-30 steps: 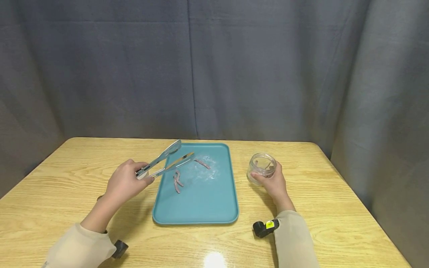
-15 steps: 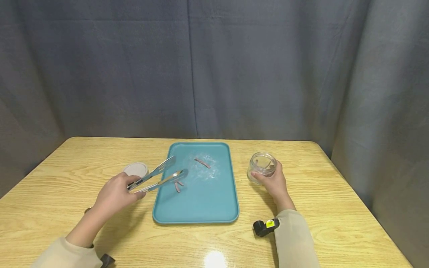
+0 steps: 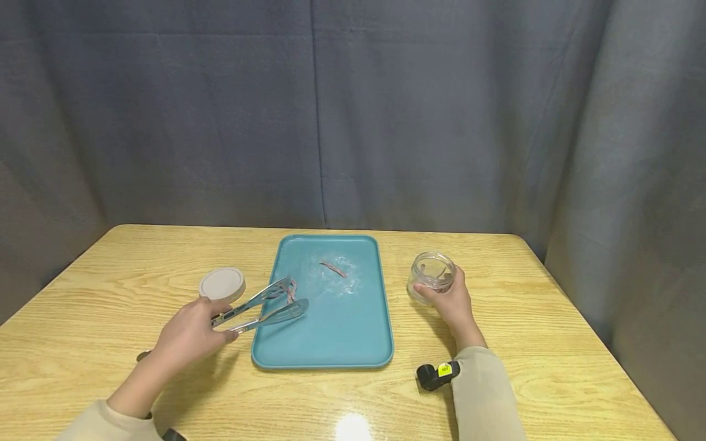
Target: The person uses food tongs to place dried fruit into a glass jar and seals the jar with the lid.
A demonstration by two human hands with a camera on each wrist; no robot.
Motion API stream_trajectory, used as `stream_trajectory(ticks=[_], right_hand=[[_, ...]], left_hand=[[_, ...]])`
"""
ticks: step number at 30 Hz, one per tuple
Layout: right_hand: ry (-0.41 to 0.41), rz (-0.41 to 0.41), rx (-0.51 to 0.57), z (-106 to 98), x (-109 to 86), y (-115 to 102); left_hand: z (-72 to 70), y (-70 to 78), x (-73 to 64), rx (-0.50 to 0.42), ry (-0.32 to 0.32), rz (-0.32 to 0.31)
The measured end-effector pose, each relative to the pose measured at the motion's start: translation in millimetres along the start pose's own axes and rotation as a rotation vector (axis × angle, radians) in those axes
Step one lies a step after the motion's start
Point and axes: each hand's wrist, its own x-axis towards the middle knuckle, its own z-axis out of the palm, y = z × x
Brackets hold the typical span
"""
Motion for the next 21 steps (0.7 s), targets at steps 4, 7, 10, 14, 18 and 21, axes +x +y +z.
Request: stream_trajectory(ticks=[4, 7, 10, 14, 18, 21], right_hand=[[0.000, -0.007, 0.006, 0.2, 0.0, 0.2], [-0.002, -0.008, 0.005, 0.0, -0.1, 0.2], [-0.004, -0.006, 0.001, -0.1, -0.1, 0.0], [-0.008, -0.005, 0.001, -0.5, 0.0, 0.1], [-0.005, -0.002, -0.003, -0.4, 0.1, 0.3], [0.000, -0.005, -0.005, 0.1, 0.3, 0.3]], left_hand=[[1.3, -0.7, -0.3, 0.016, 0.000, 0.006], [1.8, -0.7, -0.5, 0.012, -0.004, 0.006], [2.2, -1.1, -0.7, -0.004, -0.019, 0.000], [1.8, -1.3, -1.0, -0.018, -0.045, -0.012], [0.6, -1.4, -1.3, -0.004, -0.053, -0.014], [0.6, -1.6, -1.2, 0.020, -0.038, -0.004]])
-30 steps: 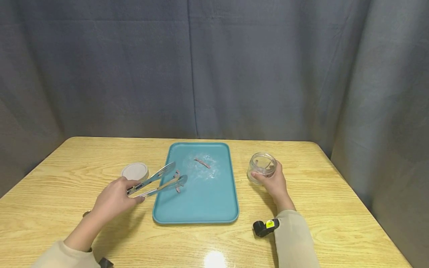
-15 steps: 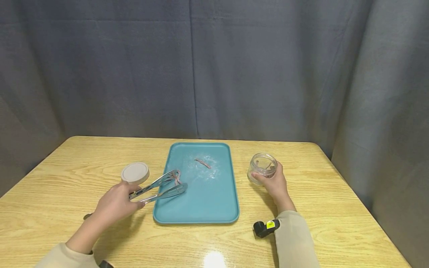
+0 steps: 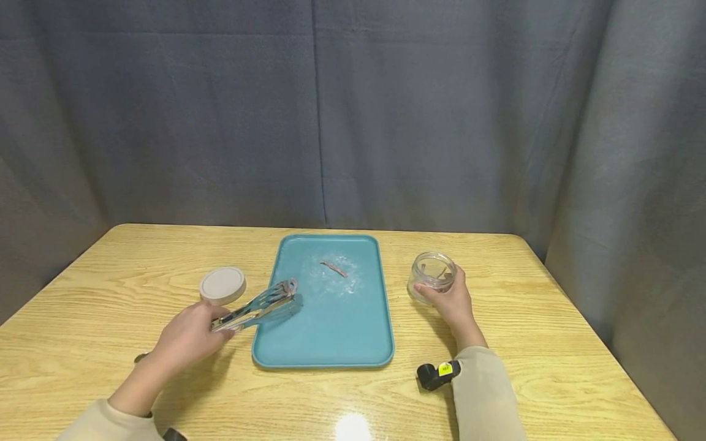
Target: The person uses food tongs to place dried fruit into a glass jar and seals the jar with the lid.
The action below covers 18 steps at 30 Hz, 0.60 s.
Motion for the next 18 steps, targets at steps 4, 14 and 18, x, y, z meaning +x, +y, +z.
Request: stream_trajectory(ticks=[4, 14, 18], right_hand=[[0.009, -0.006, -0.015, 0, 0.2, 0], [0.010, 0.005, -0.030, 0, 0.7, 1], [0.009, 0.006, -0.024, -1, 0.3, 1]], left_hand=[[1.8, 0.8, 0.2, 0.028, 0.031, 0.014], [1.5, 8.8, -4.2, 0.118, 0.085, 0.019], [2.1, 10.4, -4.5, 0.135, 0.094, 0.017]])
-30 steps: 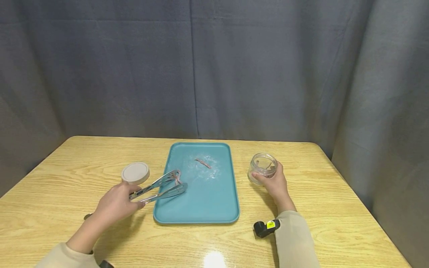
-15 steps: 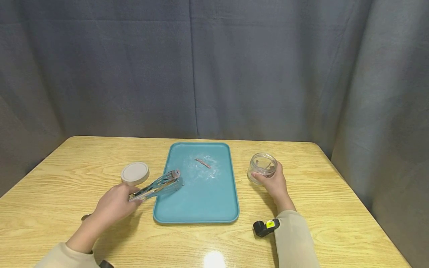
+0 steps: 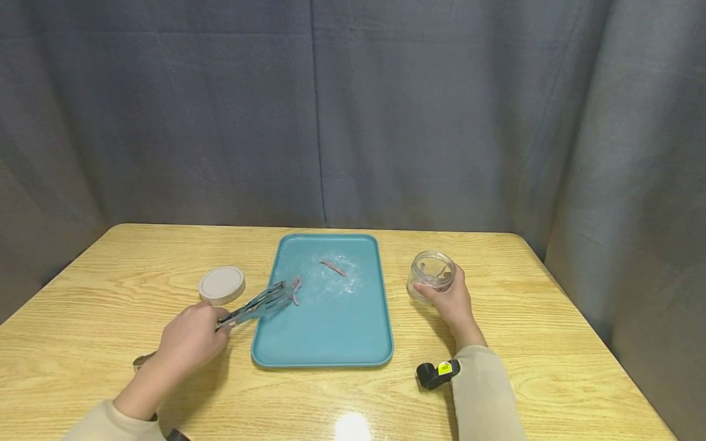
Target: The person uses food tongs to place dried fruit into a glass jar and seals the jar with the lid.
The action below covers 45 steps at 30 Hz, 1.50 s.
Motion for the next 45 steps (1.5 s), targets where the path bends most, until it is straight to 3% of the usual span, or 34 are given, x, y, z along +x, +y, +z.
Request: stream_trajectory(ticks=[7, 15, 25, 30, 45], right_hand=[[-0.009, -0.009, 0.020, -1, -0.3, -1], [-0.012, 0.000, 0.019, 0, -1.3, -1], [-0.012, 0.001, 0.021, 0, -1.2, 0], [-0.011, -0.004, 0.023, 0, -0.5, 0], [-0.014, 0.013, 0.005, -1, -0.9, -1]], left_hand=[[4.2, -2.0, 1.4, 0.025, 0.046, 0.023], [6.6, -5.0, 3.2, 0.013, 0.046, 0.023], [5.3, -10.4, 5.9, -0.048, 0.014, -0.020], [4.2, -15.2, 7.6, -0.080, 0.039, -0.036], [-6.1, -20.5, 34.1, -0.160, 0.125, -0.044]])
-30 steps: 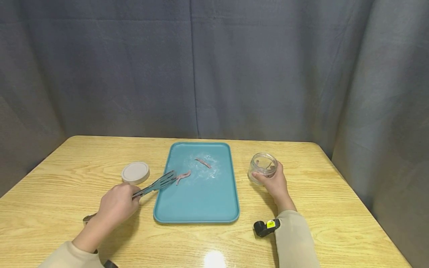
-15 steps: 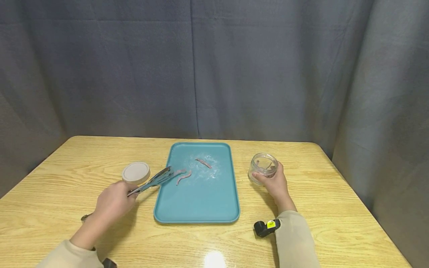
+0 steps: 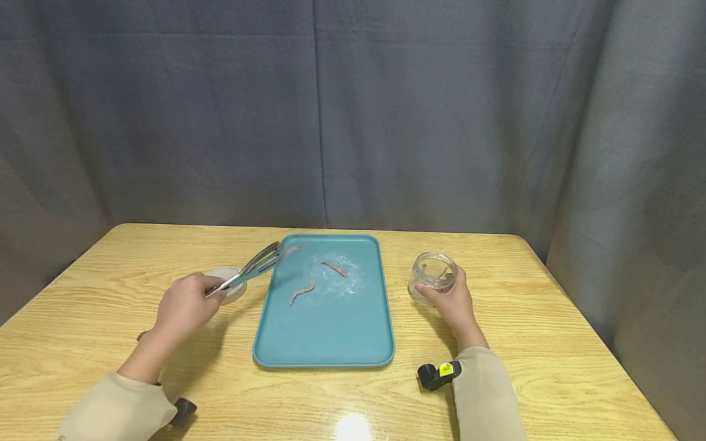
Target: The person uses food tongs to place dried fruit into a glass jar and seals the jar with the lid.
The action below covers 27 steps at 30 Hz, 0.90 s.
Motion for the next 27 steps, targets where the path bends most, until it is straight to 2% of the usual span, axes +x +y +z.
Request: stream_trajectory(ticks=[6, 13, 27], right_hand=[[0.000, 0.002, 0.003, 0, 0.0, -1], [-0.003, 0.003, 0.008, 1, -0.1, 0], [-0.003, -0.007, 0.017, 0, 0.7, 1]], left_hand=[[-2.7, 14.9, 17.0, -0.053, 0.030, 0.042], [-2.4, 42.4, 35.8, -0.080, 0.059, 0.094], [3.2, 100.0, 59.1, -0.143, 0.071, 0.119]])
